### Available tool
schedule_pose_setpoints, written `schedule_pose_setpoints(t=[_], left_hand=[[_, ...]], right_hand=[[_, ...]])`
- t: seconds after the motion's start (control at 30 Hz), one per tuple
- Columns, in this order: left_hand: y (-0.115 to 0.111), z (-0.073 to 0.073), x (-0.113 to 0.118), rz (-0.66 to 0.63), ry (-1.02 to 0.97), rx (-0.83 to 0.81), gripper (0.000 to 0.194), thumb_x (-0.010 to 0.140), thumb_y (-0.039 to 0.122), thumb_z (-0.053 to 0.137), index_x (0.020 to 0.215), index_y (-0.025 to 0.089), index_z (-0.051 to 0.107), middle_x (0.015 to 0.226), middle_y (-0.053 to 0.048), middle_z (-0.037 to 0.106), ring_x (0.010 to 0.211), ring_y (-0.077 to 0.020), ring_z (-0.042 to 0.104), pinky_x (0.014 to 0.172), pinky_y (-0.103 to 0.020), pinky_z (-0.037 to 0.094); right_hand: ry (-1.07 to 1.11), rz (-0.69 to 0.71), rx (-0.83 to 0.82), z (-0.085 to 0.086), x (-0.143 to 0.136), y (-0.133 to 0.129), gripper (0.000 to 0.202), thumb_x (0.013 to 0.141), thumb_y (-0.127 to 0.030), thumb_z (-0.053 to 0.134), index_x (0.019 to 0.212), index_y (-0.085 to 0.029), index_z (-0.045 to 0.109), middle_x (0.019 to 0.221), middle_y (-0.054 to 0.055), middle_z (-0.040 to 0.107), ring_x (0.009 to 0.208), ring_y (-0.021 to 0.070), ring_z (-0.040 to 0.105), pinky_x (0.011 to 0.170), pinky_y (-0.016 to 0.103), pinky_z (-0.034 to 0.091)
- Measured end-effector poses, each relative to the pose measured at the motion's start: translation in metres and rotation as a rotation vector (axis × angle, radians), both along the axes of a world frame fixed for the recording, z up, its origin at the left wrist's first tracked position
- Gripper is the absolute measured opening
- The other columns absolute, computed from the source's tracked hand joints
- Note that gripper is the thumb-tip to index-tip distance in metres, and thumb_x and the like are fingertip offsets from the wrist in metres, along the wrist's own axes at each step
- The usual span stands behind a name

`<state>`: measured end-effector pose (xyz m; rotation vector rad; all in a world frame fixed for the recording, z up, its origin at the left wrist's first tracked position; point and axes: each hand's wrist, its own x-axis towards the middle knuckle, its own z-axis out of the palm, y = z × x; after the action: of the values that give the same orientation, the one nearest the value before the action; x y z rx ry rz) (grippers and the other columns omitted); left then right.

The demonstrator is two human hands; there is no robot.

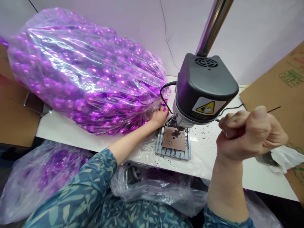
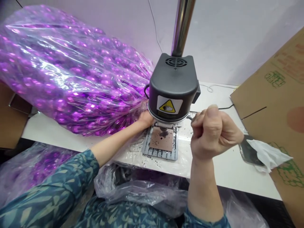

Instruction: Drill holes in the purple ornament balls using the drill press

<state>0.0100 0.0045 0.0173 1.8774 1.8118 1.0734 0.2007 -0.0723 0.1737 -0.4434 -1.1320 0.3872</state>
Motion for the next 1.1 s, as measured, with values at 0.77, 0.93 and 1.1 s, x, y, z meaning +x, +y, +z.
schedule_pose_setpoints(t=[0.77,0.93,1.1], left_hand=[[-0.089,-0.055,-0.058,0.022,-0.025,0.289,0.054,0.098,0.053,0.067,0.142,0.023,0.060,0.133,-0.015,0.061,0.117,-0.0283,0.068,0.090,-0.038,0.061],[-0.103,-0.028,-0.052,-0.055,-0.249,0.351,0.054,0.094,0.049,0.073,0.140,0.024,0.061,0.128,-0.011,0.065,0.120,-0.0248,0.066,0.103,-0.041,0.058],[-0.122,0.001,-0.029,-0.138,-0.993,-0.110,0.052,0.104,0.060,0.052,0.140,0.024,0.060,0.126,-0.012,0.073,0.102,-0.0225,0.074,0.084,-0.038,0.065]], right_hand=[[-0.001,0.034,0.074,-0.003,-0.005,0.005,0.045,0.091,-0.027,0.062,0.050,-0.017,0.045,0.039,-0.008,0.039,0.033,0.0010,0.030,0.035,0.020,0.023],[-0.015,0.030,0.054,-0.004,-0.005,0.004,0.045,0.093,-0.027,0.060,0.052,-0.016,0.045,0.039,-0.008,0.039,0.034,0.0005,0.031,0.036,0.020,0.024],[0.015,0.027,0.049,-0.004,-0.006,0.003,0.045,0.091,-0.026,0.061,0.051,-0.017,0.042,0.039,-0.008,0.038,0.034,0.0004,0.031,0.038,0.021,0.021]])
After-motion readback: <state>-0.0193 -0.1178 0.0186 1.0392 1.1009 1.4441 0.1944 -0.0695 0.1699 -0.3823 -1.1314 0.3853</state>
